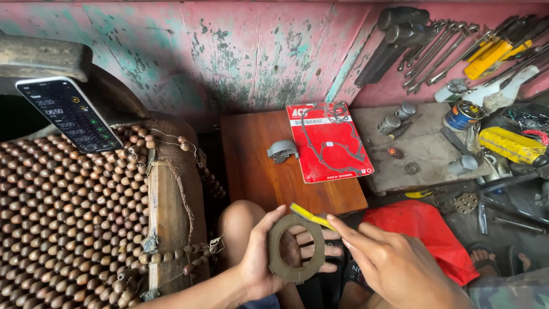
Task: The person holds a circular metal part and scrubs its surface with a yellow toothbrush. The person rotates the part to clean different areas while sitting on the floor in a workshop.
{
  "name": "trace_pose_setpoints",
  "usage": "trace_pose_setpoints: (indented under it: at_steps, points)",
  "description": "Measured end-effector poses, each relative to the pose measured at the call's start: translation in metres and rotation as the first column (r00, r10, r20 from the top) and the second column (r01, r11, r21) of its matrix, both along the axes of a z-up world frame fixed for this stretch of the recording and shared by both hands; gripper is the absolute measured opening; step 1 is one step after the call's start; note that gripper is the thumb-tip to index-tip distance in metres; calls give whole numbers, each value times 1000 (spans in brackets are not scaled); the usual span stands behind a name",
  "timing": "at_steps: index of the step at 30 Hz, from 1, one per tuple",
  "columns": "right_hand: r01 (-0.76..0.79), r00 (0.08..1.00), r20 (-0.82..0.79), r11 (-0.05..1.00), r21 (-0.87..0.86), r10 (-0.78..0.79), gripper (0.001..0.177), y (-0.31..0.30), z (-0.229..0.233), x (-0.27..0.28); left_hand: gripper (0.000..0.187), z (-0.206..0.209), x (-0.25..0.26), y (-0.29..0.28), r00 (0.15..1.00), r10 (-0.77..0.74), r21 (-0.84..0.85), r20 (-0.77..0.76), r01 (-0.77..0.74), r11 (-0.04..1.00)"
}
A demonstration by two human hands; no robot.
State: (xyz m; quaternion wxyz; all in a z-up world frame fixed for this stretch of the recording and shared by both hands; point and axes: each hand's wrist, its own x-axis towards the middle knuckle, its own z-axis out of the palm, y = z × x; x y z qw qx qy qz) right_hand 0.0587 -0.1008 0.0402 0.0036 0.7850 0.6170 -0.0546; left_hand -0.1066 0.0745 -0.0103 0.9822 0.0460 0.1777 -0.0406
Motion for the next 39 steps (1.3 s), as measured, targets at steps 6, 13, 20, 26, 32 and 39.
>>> trace_pose_setpoints:
  at_steps: [6, 13, 20, 26, 32, 39]
  points:
    - [-36, 999, 0, 999, 8, 36, 64, 3, 1, 7, 76, 8, 4, 14, 990, 124, 7, -61, -124, 992]
    - [-39, 996, -77, 997, 70, 45, 62, 11, -1, 8, 74, 4, 5, 18, 983, 173, 60, -54, -170, 984]
    - [10, 993, -119, 995, -100, -22, 60, 5, -4, 10, 78, 25, 8, 30, 956, 259, 70, -135, -252, 965]
    - [-33, 986, -168, 959, -280, -15, 64, 5, -1, 4, 81, 42, 10, 34, 901, 354, 11, -252, -363, 932]
    - [-47, 994, -109, 979, -200, 25, 65, 2, -12, -3, 81, 37, 11, 38, 899, 349, -12, -264, -365, 931]
    - [-31, 1000, -9, 987, -161, 30, 65, 0, -17, -5, 80, 47, 11, 40, 874, 392, -30, -286, -417, 908]
